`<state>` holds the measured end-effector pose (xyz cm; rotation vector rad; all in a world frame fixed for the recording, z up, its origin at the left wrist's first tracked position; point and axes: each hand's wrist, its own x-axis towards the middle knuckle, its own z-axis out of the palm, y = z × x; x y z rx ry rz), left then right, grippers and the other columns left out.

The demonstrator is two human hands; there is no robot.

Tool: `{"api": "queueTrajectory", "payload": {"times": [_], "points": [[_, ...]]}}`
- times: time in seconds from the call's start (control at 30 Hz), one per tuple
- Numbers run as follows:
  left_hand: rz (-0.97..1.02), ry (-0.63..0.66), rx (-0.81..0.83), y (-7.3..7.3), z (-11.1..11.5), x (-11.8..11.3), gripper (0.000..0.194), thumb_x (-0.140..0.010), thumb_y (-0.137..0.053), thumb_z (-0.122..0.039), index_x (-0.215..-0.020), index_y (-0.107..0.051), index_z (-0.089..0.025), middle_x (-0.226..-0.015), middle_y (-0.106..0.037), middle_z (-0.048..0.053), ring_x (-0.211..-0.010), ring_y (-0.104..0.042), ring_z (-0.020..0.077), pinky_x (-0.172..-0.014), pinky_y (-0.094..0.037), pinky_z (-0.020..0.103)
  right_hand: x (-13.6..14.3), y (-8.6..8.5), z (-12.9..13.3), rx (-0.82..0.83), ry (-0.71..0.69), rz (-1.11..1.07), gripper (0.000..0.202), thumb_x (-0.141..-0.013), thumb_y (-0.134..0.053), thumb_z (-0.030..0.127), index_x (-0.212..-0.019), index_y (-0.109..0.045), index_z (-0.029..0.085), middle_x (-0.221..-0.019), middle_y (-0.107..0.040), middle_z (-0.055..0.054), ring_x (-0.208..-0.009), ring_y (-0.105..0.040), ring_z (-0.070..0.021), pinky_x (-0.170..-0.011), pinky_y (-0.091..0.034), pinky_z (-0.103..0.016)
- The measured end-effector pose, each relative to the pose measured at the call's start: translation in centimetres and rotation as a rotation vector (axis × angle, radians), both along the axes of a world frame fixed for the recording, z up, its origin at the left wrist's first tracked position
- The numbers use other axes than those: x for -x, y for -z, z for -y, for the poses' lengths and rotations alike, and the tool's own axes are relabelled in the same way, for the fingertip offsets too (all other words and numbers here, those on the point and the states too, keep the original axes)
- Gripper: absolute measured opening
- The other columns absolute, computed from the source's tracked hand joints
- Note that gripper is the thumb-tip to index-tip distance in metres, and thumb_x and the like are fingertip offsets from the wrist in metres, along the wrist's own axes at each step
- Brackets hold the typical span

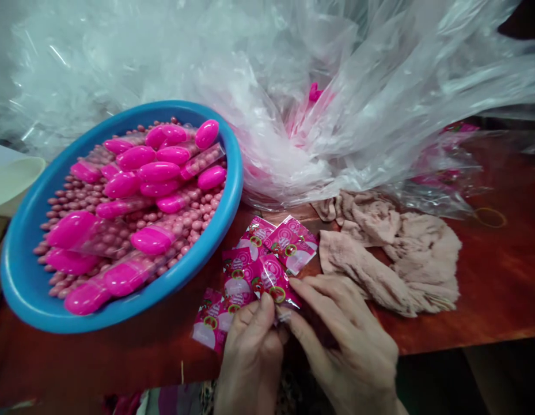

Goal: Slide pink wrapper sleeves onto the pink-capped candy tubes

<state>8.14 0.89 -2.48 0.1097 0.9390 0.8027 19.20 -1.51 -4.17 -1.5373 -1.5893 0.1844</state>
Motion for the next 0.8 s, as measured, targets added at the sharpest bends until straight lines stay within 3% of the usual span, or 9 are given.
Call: {"api": "queueTrajectory", "payload": {"times": [0.13, 0.3, 0.4, 0.5, 0.67, 0.8], "points": [[-0.095, -0.009, -0.013, 0.2, 0.7, -0.1, 0.021, -0.072, -0.071, -0.033, -0.061, -0.067, -0.016, -0.064, -0.069, 0.006, -0.082, -0.066, 0.0235, -0.086, -0.048, 0.040, -0.2, -0.1, 0.3, -0.027, 0.064, -0.095, 0.012, -0.083, -0.059, 0.005, -0.091, -0.065, 0.012, -0.082, -0.062, -0.004, -0.077, -0.057, -0.0136, -0.075, -0.048, -0.027], [-0.165, -0.037, -0.082, -0.4, 0.1, 0.8, 0.031, -0.076, -0.063, -0.047, -0.078, -0.070, -0.018, -0.079, -0.072, 0.006, -0.085, -0.064, 0.0216, -0.076, -0.053, 0.034, -0.6, -0.2, 0.7, -0.009, -0.010, -0.204, 0.019, -0.080, -0.058, -0.002, -0.092, -0.067, 0.011, -0.083, -0.066, -0.006, -0.079, -0.061, -0.0140, -0.073, -0.052, -0.026], [-0.231, -0.032, -0.160, -0.6, -0.6, 1.8, 0.025, -0.075, -0.068, -0.038, -0.084, -0.072, -0.015, -0.075, -0.071, 0.004, -0.070, -0.064, 0.0151, -0.063, -0.054, 0.024, -0.6, -0.3, 0.7, -0.026, -0.072, -0.278, 0.019, -0.080, -0.059, -0.002, -0.091, -0.068, 0.009, -0.081, -0.068, -0.007, -0.075, -0.062, -0.0139, -0.068, -0.054, -0.025], [-0.281, -0.011, -0.139, -0.4, -1.0, 2.7, 0.017, -0.065, -0.078, -0.022, -0.079, -0.073, -0.014, -0.068, -0.071, 0.002, -0.055, -0.062, 0.0102, -0.048, -0.052, 0.017, -0.4, -0.5, 0.5, -0.039, -0.139, -0.335, 0.020, -0.079, -0.058, -0.002, -0.090, -0.069, 0.010, -0.078, -0.069, -0.006, -0.072, -0.064, -0.0139, -0.064, -0.055, -0.024], [-0.250, 0.048, -0.118, 0.0, -1.0, 3.7, 0.027, -0.065, -0.077, -0.035, -0.079, -0.074, -0.012, -0.058, -0.068, 0.002, -0.045, -0.060, 0.0130, -0.036, -0.052, 0.021, -0.3, -0.8, 0.5, -0.056, -0.224, -0.393, 0.023, -0.078, -0.057, -0.003, -0.091, -0.071, 0.011, -0.074, -0.069, -0.006, -0.068, -0.065, -0.0151, -0.061, -0.056, -0.025], [-0.293, 0.111, -0.125, 0.0, -1.0, 4.3, 0.023, -0.063, -0.079, -0.026, -0.081, -0.075, -0.012, -0.062, -0.070, 0.003, -0.043, -0.058, 0.0112, -0.034, -0.051, 0.020, -0.3, -0.8, 0.9, -0.035, -0.291, -0.394, 0.025, -0.080, -0.057, -0.001, -0.098, -0.069, 0.012, -0.080, -0.070, -0.007, -0.072, -0.065, -0.0161, -0.068, -0.057, -0.029]]}}
